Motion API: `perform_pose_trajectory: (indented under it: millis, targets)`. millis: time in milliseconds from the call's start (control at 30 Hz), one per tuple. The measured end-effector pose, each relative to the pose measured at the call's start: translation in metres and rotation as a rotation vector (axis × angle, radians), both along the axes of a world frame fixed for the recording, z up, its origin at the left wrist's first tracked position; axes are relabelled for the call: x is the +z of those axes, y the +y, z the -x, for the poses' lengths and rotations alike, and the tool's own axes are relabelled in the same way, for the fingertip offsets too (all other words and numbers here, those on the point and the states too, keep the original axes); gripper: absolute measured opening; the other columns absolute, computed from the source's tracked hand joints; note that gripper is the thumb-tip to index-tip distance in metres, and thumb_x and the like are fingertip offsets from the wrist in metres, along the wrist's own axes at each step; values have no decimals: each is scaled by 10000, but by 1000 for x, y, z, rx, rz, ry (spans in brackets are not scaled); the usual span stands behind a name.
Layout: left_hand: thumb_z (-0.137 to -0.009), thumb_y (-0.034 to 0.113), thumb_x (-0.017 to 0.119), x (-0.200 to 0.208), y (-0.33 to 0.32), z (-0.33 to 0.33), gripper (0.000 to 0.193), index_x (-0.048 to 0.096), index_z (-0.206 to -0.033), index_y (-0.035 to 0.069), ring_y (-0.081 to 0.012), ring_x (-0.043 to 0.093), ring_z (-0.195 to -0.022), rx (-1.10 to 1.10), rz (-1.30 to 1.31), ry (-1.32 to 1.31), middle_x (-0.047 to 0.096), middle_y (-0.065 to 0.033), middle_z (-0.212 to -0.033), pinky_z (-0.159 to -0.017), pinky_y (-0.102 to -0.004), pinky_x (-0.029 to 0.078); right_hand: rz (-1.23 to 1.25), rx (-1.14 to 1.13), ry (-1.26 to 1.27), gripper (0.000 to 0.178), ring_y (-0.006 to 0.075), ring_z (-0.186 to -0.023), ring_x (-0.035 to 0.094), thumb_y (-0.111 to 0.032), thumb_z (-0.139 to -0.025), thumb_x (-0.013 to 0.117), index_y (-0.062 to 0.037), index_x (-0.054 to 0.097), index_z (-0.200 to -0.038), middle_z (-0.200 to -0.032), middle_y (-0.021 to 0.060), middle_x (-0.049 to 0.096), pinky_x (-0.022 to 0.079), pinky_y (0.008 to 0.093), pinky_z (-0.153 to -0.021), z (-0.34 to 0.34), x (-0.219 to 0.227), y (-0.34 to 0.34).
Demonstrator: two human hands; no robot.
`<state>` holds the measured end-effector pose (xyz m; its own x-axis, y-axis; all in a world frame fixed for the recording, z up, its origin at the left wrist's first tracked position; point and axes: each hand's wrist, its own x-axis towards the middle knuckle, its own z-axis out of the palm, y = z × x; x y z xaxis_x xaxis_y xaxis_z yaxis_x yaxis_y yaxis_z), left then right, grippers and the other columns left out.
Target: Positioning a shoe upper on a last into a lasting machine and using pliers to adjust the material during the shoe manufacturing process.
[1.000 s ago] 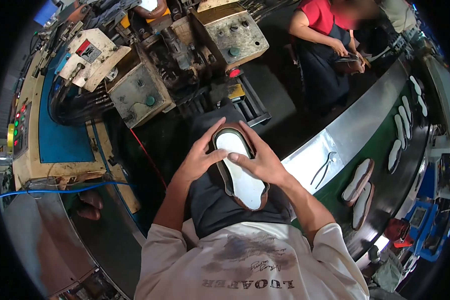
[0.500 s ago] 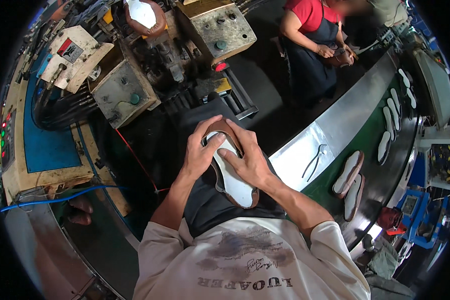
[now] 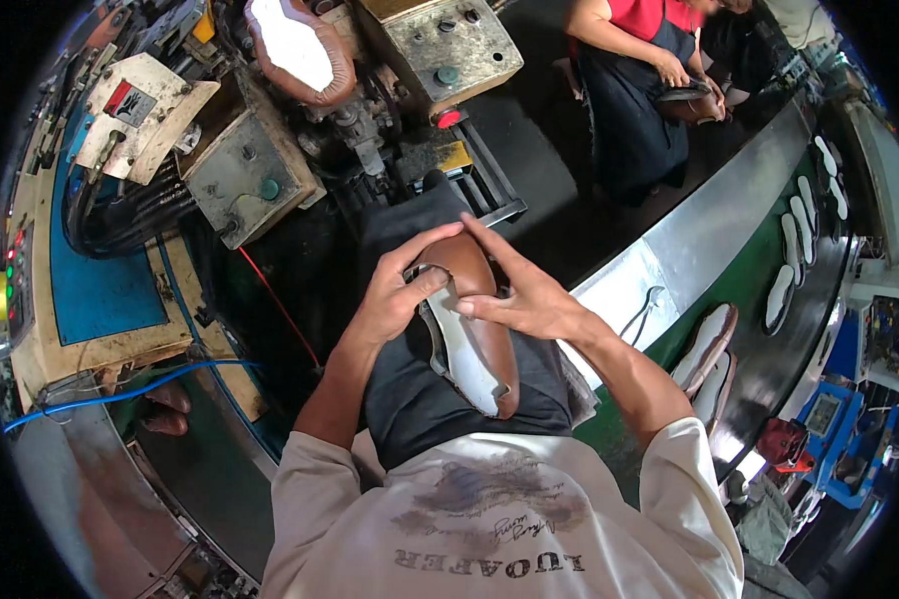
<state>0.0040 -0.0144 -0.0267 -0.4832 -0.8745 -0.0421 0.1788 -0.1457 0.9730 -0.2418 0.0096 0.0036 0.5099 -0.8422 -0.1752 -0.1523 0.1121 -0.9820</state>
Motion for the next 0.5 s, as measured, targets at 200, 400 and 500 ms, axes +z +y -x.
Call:
perform_pose_trajectory:
  millis: [200,400,500]
  targets:
    - [-1048,165,722,-7,-7,27,522,613,-1514,-42,-209,653,-1301,78,-108,-169,698,-138,-1418,-1143,-365,495,10,-140,139,996,354,-1493,530,-352,-1044,771,-30,167,-1767,-1602,267,520,404,423,-1251,-13,-50,-1]
    - [-1151,149,567,-23,8,27,558,419,-1647,-60,-248,527,-1482,144,-565,369,549,-177,-1594,-1245,-386,398,-330,-215,-106,959,344,-1520,477,-337,-1051,756,23,201,-1746,-1612,283,505,363,430,-1275,11,-48,-4]
    - [-1150,156,577,-55,35,36,561,428,-1657,-32,-243,530,-1473,207,-534,417,551,-156,-1594,-1244,-386,403,-391,-227,-177,944,355,-1518,473,-342,-1059,738,11,200,-1749,-1614,277,492,356,444,-1277,7,-50,-1]
